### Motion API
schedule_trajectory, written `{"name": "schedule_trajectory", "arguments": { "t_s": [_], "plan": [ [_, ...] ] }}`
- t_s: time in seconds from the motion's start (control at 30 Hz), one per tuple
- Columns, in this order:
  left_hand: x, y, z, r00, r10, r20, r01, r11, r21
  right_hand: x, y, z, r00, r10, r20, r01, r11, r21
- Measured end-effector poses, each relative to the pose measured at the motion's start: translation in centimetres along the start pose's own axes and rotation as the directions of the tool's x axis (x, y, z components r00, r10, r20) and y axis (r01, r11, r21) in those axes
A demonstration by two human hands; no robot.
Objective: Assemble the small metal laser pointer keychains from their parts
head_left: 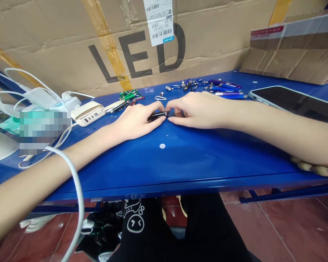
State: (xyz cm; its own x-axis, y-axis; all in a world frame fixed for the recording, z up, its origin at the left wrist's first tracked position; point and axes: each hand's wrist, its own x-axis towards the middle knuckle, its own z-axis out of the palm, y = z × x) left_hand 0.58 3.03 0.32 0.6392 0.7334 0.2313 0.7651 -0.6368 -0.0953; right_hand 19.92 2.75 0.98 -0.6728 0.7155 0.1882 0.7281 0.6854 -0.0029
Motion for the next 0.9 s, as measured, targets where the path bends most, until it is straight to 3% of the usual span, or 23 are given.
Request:
{"name": "schedule_trajectory", "arguments": {
  "t_s": [0.53, 0.73, 0.9],
  "plan": [
    [0.09, 0.04, 0.19, 0.999, -0.004, -0.041, 0.003, 1.000, -0.030, -0.21, -0.23, -0.12, 0.998, 0.059, 0.023, -0.059, 0.998, 0.018],
    [0.15, 0.02, 0.27, 0.999, -0.001, -0.035, 0.000, 0.999, -0.037, -0.28, -0.09, -0.01, 0.999, 0.026, -0.047, -0.023, 0.998, 0.054],
    [0.16, -0.11, 0.42, 0.999, 0.012, -0.053, -0.014, 0.999, -0.037, -0.28, -0.42, 0.08, 0.996, 0.049, -0.071, -0.050, 0.999, -0.017]
  ]
}}
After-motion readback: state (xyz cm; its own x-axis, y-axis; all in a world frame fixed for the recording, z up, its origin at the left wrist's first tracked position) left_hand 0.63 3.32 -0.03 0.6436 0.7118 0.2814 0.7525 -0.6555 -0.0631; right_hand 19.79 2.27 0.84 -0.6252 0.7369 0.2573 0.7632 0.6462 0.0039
